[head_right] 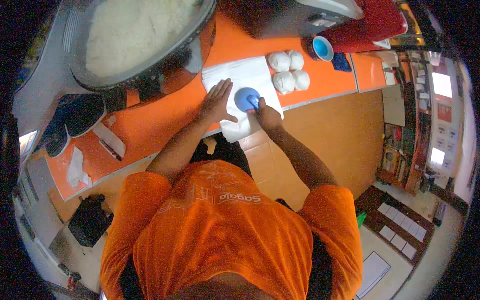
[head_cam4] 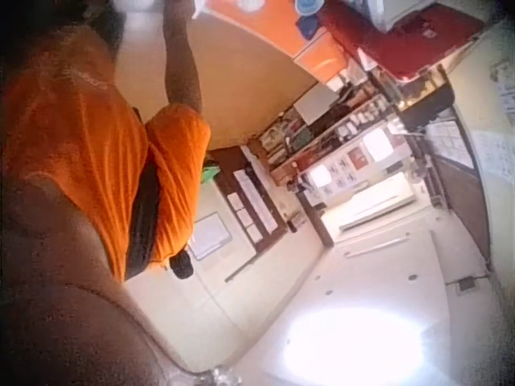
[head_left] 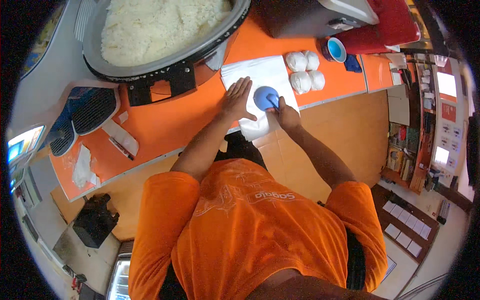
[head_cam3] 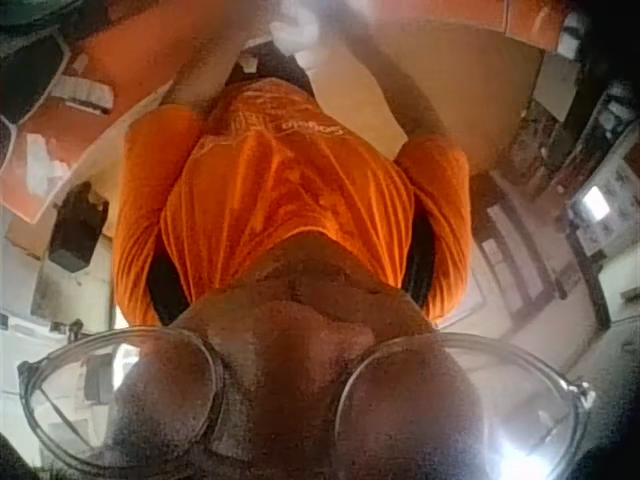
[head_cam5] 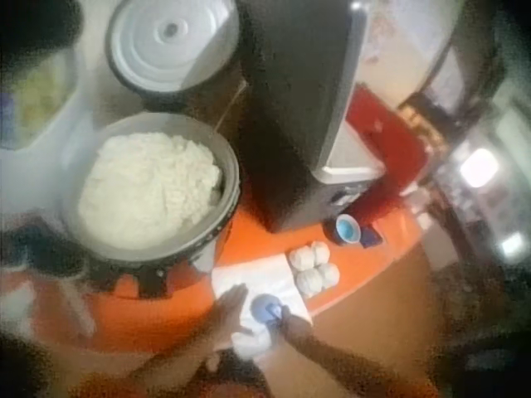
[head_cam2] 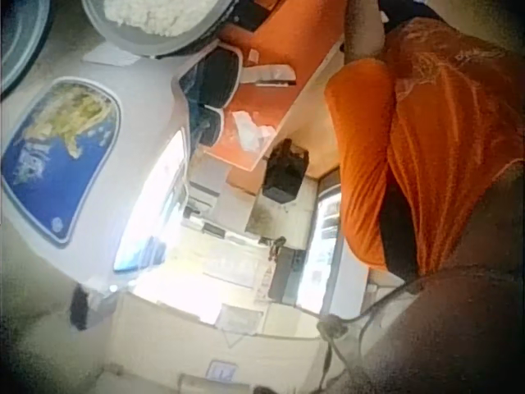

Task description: The person scoops cooked rice from a large rice cooker using a plastic scoop, places the rice into a small blue bowl to shape it, and then turns the shaped rice onto a piece of white paper, repeating this process to create multiple rounded portions of rice.

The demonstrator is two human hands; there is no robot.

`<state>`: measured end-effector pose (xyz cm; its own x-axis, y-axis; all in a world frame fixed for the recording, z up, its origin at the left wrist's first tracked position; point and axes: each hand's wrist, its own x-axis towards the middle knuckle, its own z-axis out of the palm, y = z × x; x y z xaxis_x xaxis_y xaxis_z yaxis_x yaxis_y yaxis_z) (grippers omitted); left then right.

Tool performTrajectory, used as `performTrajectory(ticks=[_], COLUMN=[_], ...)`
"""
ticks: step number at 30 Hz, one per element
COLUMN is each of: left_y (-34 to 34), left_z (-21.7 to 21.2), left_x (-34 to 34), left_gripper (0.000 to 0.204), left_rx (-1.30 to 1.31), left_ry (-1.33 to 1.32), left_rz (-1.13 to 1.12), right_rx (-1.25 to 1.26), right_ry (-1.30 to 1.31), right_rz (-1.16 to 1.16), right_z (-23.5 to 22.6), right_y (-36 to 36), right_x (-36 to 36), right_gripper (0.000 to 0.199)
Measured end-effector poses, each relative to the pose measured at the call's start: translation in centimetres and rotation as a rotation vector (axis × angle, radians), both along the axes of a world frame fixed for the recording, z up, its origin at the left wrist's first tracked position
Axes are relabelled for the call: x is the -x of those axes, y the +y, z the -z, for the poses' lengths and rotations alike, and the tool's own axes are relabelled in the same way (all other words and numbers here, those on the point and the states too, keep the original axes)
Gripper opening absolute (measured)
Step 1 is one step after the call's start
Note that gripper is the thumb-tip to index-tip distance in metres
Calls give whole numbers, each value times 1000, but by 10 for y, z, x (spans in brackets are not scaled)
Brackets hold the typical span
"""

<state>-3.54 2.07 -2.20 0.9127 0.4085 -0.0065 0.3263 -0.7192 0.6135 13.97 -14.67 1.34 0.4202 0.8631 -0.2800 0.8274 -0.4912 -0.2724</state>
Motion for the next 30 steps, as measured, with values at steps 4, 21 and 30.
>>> performTrajectory(ticks=[4, 21, 30], left_y=[-5, -53, -39], left_z=[-4, -77, -47], left_x=[1, 125, 200], left_gripper=[137, 54, 41], left_rx=[-5, 784, 74], left_ry=[51, -306, 376], left_rz=[-25, -170, -1026], right_rx=[-71, -504, -472], right_ry=[12, 1171, 536], right_rz=[-29, 539, 111], right_z=[1, -74, 5], right_y=[-3, 20, -24], right_x=[7, 153, 74], right_gripper=[58, 27, 56])
